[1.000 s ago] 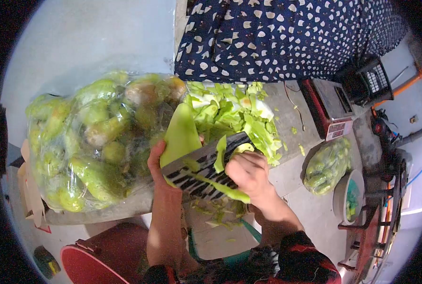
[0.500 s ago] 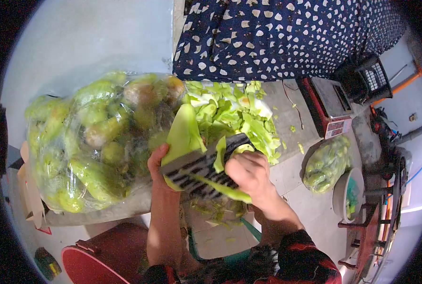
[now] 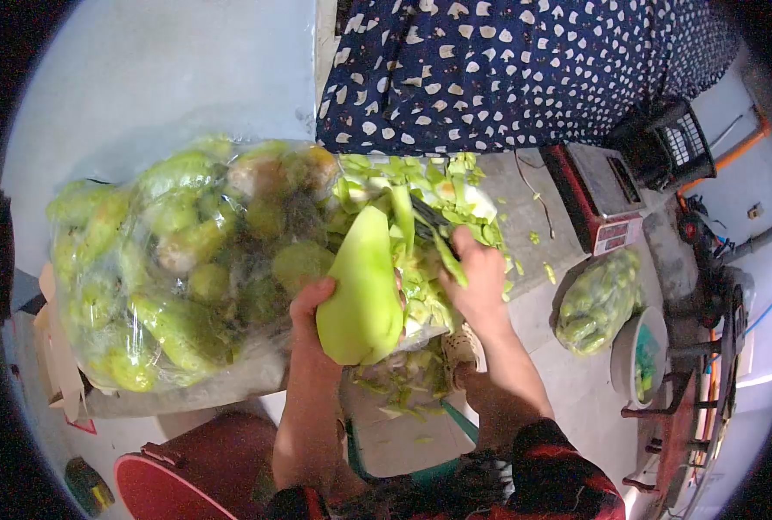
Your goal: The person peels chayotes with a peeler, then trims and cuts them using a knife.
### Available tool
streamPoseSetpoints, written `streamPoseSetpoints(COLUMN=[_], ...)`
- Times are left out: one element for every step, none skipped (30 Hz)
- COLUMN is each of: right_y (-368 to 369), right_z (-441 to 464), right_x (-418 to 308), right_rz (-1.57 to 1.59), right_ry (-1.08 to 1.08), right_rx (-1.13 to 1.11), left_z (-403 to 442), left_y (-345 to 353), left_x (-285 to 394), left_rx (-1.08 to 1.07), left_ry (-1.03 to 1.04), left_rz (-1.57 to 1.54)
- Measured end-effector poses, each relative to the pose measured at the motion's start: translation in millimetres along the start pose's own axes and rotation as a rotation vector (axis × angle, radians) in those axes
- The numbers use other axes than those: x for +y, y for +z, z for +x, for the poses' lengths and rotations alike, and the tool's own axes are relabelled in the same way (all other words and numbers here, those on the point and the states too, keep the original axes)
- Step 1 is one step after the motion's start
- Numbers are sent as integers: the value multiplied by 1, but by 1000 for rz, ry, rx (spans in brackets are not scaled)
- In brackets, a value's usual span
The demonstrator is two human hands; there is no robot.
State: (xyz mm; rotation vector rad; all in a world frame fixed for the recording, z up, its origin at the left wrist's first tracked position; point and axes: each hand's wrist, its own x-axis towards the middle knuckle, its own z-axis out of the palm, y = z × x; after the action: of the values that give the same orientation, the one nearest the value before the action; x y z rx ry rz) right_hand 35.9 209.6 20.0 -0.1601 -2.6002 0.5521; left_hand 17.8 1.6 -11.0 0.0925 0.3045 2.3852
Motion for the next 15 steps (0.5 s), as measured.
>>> streamPoseSetpoints(right_y=[-1, -3, -6, -9, -14, -19, -23, -27, -30, -36, -32, -30, -31, -33, -27], right_z=[3, 5, 7, 7, 6, 6, 5, 4, 2, 2, 1, 0, 7, 15, 20], right_x=[1, 1, -2, -5, -7, -9, -12, -15, -16, -32, -27, -20, -17, -14, -5], right_rz=[29, 28, 80, 133, 131, 129, 179, 229, 389, 654, 657, 657, 457, 254, 354], right_ry=[43, 37, 52, 69, 58, 58, 55, 50, 121, 204, 215, 228, 263, 299, 296], right_rx=[34, 29, 47, 67, 66, 66, 103, 139, 140, 178, 191, 207, 101, -2, -121], left_z=[3, 4, 4, 5, 9, 12, 15, 16, 17, 17, 17, 17, 17, 18, 20], left_y=[-4, -10, -11, -11, -9, -7, -7, -7, -7, -6, -5, -4, -4, -5, -4], left_x=[-1, -3, -3, -3, -2, -1, 0, 2, 4, 4, 5, 4, 4, 4, 5], left_rx=[-2, 29, 62, 64, 95, 124, 125, 174, 224, 226, 261, 296, 292, 311, 327], left_ry=[9, 19, 20, 15, 64, 115, 114, 153, 192, 192, 199, 204, 197, 209, 222], left_rz=[-3, 27, 62, 65, -40, -148, -150, -185, -219, -219, -235, -252, -253, -240, -222])
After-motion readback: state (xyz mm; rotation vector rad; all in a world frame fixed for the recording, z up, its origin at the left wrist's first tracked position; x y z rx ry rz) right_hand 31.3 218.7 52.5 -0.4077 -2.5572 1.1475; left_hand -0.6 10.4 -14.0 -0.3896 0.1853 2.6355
